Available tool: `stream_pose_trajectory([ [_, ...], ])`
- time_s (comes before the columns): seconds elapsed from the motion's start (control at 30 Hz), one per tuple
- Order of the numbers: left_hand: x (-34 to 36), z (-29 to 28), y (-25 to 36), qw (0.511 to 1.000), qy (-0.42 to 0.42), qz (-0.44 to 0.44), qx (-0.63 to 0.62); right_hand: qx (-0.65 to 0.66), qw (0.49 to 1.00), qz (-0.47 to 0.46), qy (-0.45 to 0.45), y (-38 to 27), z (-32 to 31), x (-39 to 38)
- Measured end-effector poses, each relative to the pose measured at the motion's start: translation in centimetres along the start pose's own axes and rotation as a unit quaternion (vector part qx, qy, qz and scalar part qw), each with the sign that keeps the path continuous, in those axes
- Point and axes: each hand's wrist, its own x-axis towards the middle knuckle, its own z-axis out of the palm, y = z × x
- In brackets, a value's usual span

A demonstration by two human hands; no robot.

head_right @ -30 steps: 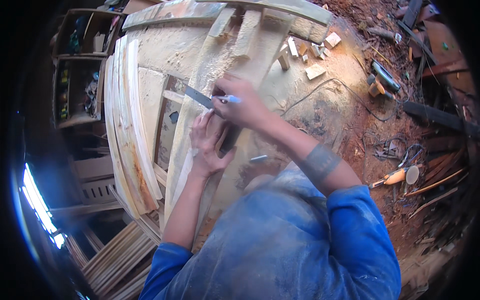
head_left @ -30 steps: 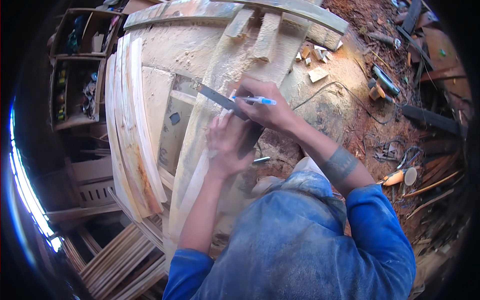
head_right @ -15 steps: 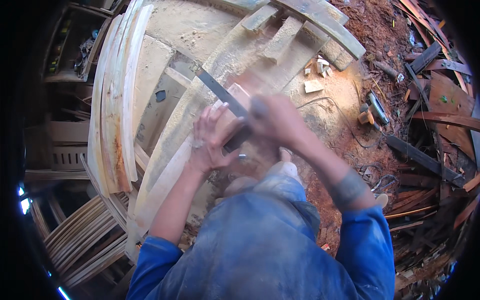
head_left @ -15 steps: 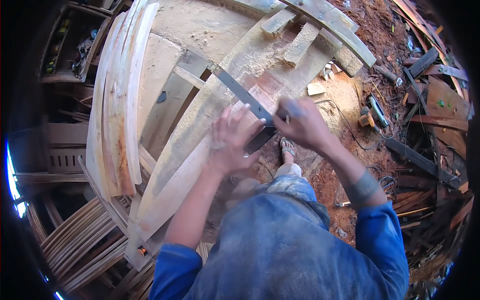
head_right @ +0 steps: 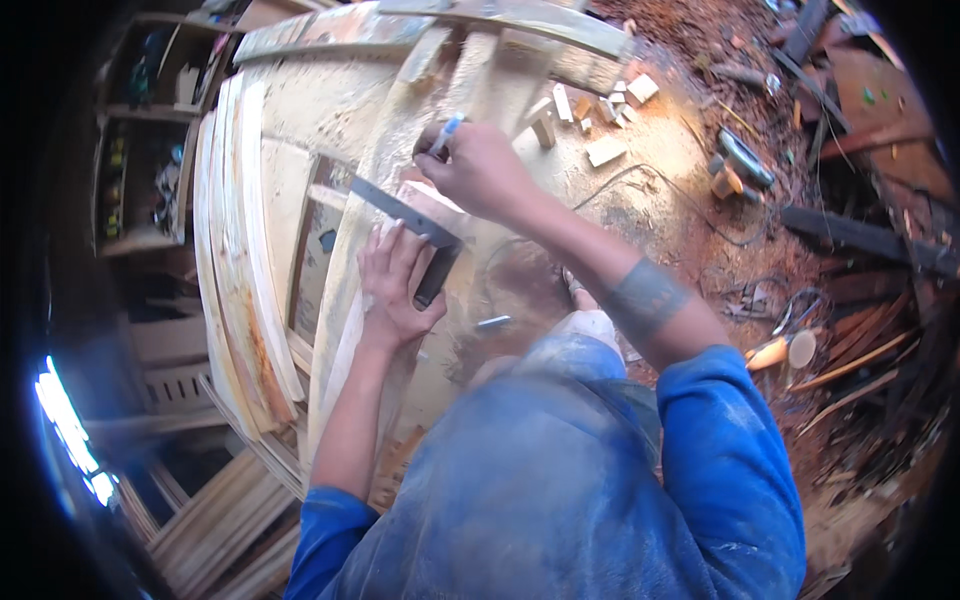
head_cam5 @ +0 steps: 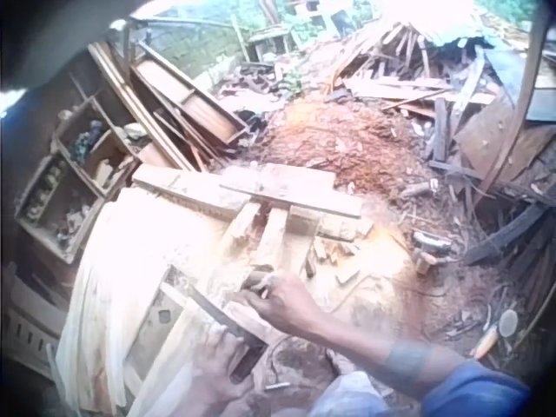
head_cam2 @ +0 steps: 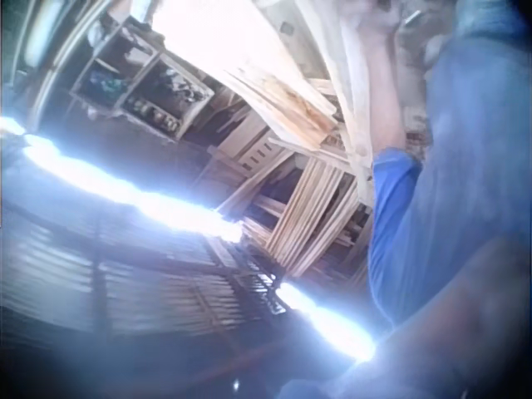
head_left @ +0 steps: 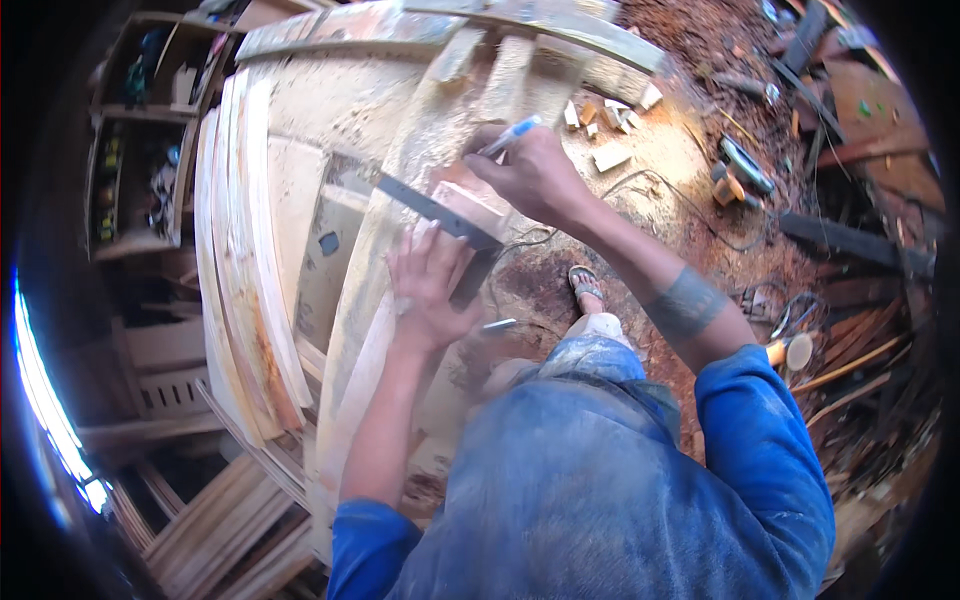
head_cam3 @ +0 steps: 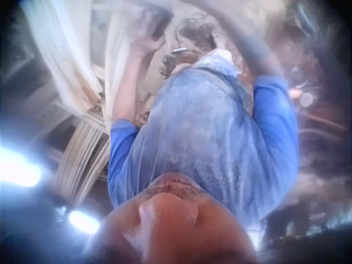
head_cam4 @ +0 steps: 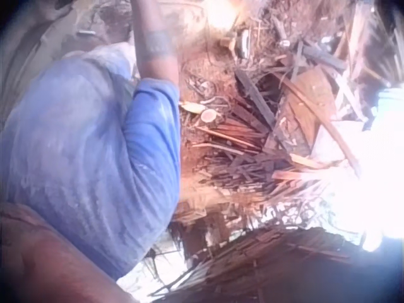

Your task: The person marks lines on a wooden plank using a square and a pen, then cuts several sections from the end of the plank using a circular saw, placing the cut pieces on the ground and moving the plank for subsequent cuts.

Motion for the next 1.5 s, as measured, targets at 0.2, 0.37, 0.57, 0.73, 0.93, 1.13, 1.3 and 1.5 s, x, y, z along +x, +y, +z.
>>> stream_pose_trajectory([
  [0.2, -0.3, -0.1, 3.1, 0.998, -0.043, -0.05, 0.025, 0.001, 0.995, 0.095, 0.037, 1.9, -7.4, -4.3],
  [0.37, -0.9, -1.5, 2.4, 0.993, -0.065, -0.091, 0.045, 0.078, 0.985, 0.121, 0.094, 2.8, -9.0, -6.1],
  [0.57, -4.0, -6.9, 0.5, 0.962, 0.01, -0.272, -0.005, 0.053, 0.991, 0.074, 0.095, 2.7, -6.4, -5.7],
  [0.73, -13.9, -10.2, -2.3, 0.845, 0.19, -0.465, -0.186, -0.058, 0.992, -0.054, -0.099, -0.3, 2.0, -4.9],
  [0.93, -29.2, -10.6, -0.3, 0.529, 0.476, -0.576, -0.402, -0.201, 0.848, -0.35, -0.343, -4.2, 17.8, -9.5],
  [1.13, -38.3, -9.4, 7.1, 0.404, 0.589, -0.559, -0.421, -0.293, 0.719, -0.461, -0.43, -2.3, 28.2, -13.5],
  [1.3, -38.7, -10.2, 8.9, 0.373, 0.632, -0.516, -0.442, -0.254, 0.655, -0.331, -0.63, -6.6, 28.2, -8.2],
  [1.5, -39.3, -11.3, 7.2, 0.36, 0.602, -0.536, -0.469, -0.264, 0.667, -0.305, -0.626, -6.5, 29.3, -8.7],
])
